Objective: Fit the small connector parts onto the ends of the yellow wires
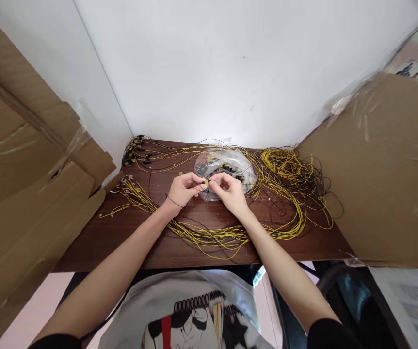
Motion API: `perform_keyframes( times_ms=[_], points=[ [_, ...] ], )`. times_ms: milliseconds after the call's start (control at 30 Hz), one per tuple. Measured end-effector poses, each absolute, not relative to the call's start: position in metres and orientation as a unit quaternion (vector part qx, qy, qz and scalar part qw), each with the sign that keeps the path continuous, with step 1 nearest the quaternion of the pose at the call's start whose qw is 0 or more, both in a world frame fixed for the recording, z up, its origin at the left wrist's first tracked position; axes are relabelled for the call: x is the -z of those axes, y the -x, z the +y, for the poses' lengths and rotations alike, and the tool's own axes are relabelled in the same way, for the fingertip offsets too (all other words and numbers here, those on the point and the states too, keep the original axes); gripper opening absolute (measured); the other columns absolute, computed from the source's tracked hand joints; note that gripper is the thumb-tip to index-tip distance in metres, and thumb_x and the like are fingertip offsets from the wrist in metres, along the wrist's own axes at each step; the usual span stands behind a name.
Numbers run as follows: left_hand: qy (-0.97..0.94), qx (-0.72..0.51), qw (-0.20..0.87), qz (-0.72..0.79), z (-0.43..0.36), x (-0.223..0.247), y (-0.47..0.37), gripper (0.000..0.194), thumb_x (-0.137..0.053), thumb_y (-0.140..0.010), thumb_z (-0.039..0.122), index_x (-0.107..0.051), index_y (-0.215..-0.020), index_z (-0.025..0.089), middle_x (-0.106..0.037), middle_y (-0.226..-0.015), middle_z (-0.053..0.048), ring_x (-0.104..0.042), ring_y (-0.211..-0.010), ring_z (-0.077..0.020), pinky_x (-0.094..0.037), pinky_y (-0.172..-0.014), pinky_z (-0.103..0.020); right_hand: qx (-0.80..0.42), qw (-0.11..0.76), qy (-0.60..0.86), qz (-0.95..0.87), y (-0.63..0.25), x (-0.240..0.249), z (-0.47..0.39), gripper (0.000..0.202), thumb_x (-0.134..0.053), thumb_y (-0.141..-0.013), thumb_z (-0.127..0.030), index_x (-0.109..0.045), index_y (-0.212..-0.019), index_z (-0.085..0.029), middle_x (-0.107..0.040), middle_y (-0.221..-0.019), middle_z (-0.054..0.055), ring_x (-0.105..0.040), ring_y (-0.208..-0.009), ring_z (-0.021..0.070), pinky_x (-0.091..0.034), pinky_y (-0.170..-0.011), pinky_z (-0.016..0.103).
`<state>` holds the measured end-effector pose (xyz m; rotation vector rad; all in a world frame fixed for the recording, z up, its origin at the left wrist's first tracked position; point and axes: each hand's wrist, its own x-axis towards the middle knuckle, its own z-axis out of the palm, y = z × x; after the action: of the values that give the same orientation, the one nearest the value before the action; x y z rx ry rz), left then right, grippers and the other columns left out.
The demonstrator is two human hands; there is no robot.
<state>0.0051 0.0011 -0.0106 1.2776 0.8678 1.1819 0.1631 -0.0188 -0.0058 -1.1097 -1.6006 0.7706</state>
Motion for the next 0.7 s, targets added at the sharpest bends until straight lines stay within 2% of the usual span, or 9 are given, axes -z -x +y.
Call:
perform_keyframes(
  times_ms=[300, 700],
  points=[
    [-0.549, -0.499, 0.557, 0.373, 0.0013, 0.0099, -0.0052, 0.030, -0.080, -0.055, 0.031, -0.062, -0.069, 0.012, -0.062, -0.064, -0.001, -0.051, -0.051, -0.0075, -0.043, -0.043, -0.019, -0.326, 0.502, 0.460, -0.656, -0.1630, 0.0050, -0.0188, 0.018, -0.057, -0.081, -0.035, -0.062, -0.085, -0.018, -0.066, -0.077, 0.002, -0.060, -0.067, 0.0154, -0.048, -0.063, 0.026],
    [-0.538, -0.494, 0.573, 0.373, 0.0009, 0.0077, -0.0055, 0.031, -0.080, -0.055, 0.031, -0.062, -0.070, 0.011, -0.062, -0.064, -0.002, -0.052, -0.053, -0.0081, -0.042, -0.044, -0.019, -0.384, 0.519, 0.452, -0.615, -0.1653, 0.0056, -0.0157, 0.021, -0.061, -0.077, -0.039, -0.064, -0.083, -0.018, -0.065, -0.070, 0.002, -0.059, -0.061, 0.0155, -0.047, -0.059, 0.026]
  ],
)
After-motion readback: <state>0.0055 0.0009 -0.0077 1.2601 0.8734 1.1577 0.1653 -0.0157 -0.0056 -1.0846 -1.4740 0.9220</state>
